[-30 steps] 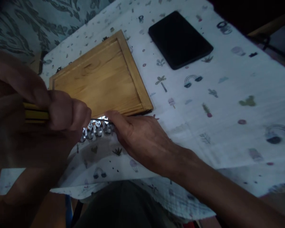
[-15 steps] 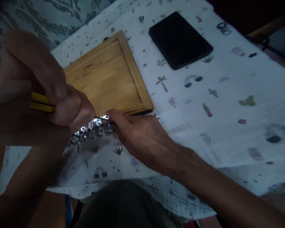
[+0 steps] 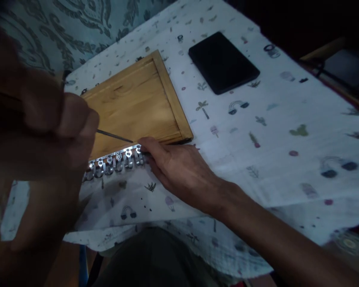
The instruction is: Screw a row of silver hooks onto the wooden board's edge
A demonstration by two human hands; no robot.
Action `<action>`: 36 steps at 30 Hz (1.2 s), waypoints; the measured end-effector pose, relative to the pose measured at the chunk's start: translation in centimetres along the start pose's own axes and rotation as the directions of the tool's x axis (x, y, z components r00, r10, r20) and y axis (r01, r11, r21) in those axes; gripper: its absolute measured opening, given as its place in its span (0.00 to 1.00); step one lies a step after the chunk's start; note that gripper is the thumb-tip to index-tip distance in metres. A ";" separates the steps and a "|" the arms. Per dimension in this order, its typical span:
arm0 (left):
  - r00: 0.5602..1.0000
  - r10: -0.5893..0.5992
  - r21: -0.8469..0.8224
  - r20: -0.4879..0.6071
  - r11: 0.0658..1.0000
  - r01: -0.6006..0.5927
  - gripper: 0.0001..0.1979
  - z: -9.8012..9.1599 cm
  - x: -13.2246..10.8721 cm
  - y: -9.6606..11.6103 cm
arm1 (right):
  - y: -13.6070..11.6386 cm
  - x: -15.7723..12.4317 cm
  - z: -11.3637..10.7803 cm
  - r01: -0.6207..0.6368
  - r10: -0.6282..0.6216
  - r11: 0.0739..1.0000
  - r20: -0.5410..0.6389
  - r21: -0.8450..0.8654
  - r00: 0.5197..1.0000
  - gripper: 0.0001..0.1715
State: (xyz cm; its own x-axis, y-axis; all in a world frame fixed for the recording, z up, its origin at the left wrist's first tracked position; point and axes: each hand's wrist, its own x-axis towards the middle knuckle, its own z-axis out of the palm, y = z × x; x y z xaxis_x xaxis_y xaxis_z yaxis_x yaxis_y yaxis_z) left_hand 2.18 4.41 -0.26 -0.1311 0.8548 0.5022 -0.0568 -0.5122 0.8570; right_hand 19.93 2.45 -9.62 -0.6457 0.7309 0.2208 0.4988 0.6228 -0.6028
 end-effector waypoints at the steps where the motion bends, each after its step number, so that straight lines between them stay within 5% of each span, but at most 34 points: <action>1: 1.000 0.009 -0.007 -0.023 1.000 -0.009 0.19 -0.2 0.0 -0.1 | 0.0 0.0 0.0 -0.002 0.002 1.000 0.004 0.005 1.000 0.19; 8: 0.998 -0.059 -0.136 -0.028 0.989 0.054 0.15 1.0 -1.9 -0.7 | 0.1 0.1 0.0 -0.010 0.010 1.000 0.027 -0.017 1.000 0.20; 14: 0.984 -0.092 -0.141 0.150 0.983 0.114 0.13 1.1 -2.4 -0.7 | -0.1 0.1 0.0 -0.028 0.028 0.999 0.033 -0.021 0.999 0.20; 24: 0.988 -0.149 -0.126 0.041 0.980 0.153 0.16 2.2 -2.8 -0.4 | -0.2 0.0 -0.2 -0.003 0.004 1.000 0.023 -0.017 1.000 0.19; 31: 0.994 -0.061 -0.098 0.094 0.993 0.070 0.14 1.9 -2.7 -0.8 | -0.1 0.0 -0.2 -0.014 0.015 1.000 0.034 -0.019 0.999 0.19; 36: 0.991 -0.129 -0.086 0.044 0.987 0.133 0.20 2.3 -2.8 -0.5 | 0.0 0.0 -0.1 -0.019 0.020 1.000 0.039 -0.020 0.999 0.19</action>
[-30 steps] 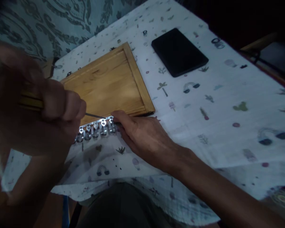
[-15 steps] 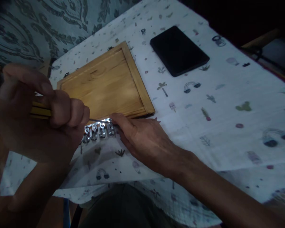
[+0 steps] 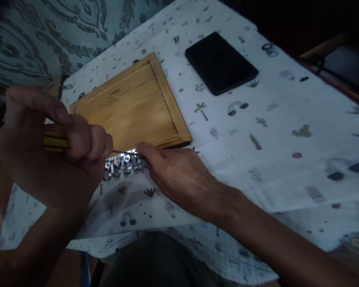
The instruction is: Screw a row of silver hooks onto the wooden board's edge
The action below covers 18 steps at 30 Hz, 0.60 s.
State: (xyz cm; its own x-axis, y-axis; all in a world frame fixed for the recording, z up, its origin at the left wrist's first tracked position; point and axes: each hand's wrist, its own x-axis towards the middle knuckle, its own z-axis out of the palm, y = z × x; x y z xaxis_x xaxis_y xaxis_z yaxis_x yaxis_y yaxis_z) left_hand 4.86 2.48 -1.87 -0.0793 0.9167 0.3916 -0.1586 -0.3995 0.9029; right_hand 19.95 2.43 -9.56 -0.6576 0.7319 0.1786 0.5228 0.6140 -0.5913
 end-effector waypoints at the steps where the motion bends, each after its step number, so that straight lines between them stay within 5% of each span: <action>1: 1.000 0.001 -0.007 -0.004 1.000 -0.001 0.20 0.1 0.0 0.0 | 0.0 0.0 0.0 0.002 -0.002 1.000 -0.003 -0.002 1.000 0.19; 8: 0.999 0.043 -0.001 0.015 0.999 -0.043 0.15 0.2 -0.3 -0.1 | 0.0 -0.1 0.0 0.021 -0.021 1.000 -0.022 0.002 1.000 0.19; 18: 0.995 -0.005 -0.007 -0.102 1.000 0.004 0.19 0.0 -0.4 -0.2 | 0.1 -0.1 0.1 0.028 -0.029 0.999 -0.033 -0.021 0.999 0.19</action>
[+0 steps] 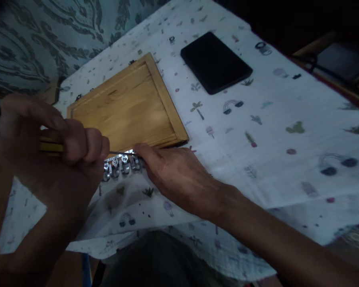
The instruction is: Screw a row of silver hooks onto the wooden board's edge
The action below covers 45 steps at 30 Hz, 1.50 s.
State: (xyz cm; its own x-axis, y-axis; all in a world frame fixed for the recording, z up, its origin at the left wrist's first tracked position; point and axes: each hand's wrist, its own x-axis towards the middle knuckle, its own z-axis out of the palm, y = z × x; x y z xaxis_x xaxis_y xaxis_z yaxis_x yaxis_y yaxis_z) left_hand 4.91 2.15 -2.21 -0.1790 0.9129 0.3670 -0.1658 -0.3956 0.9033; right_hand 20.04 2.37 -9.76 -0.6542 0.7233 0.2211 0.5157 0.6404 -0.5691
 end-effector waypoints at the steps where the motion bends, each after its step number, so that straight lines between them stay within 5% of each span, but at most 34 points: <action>1: 1.000 0.002 0.009 -0.007 1.000 -0.002 0.18 0.1 -0.1 0.1 | 0.0 0.0 0.0 0.005 -0.005 1.000 -0.005 0.000 1.000 0.19; 13: 0.991 -0.019 0.025 0.133 1.000 0.016 0.17 0.6 0.0 0.3 | 0.2 -0.1 0.1 0.048 -0.048 0.999 -0.041 -0.004 0.998 0.20; 23: 0.998 -0.043 0.151 0.050 0.988 0.035 0.18 1.7 0.3 1.1 | 0.2 -0.1 0.0 0.042 -0.042 0.999 -0.032 0.011 0.999 0.18; 28: 0.979 -0.088 0.224 0.185 0.974 0.045 0.19 1.1 -0.7 1.5 | 0.0 0.0 -0.3 0.075 -0.073 0.996 -0.050 0.045 0.996 0.14; 33: 0.989 -0.148 0.264 0.021 0.955 0.137 0.10 1.1 -1.2 1.9 | -0.1 0.0 -0.3 0.028 -0.027 0.998 -0.011 0.060 1.000 0.15; 45: 0.978 -0.199 0.095 -0.055 0.974 0.203 0.21 2.1 0.3 1.7 | 0.0 0.0 -0.1 0.009 -0.009 1.000 0.003 0.016 1.000 0.19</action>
State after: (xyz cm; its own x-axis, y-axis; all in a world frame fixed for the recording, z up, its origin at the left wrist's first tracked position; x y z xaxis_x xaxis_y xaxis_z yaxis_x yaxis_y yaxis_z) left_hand 6.66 1.99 -0.10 -0.1957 0.9663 0.1673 -0.1058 -0.1904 0.9760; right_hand 20.11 2.43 -9.70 -0.6606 0.7165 0.2242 0.5009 0.6431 -0.5793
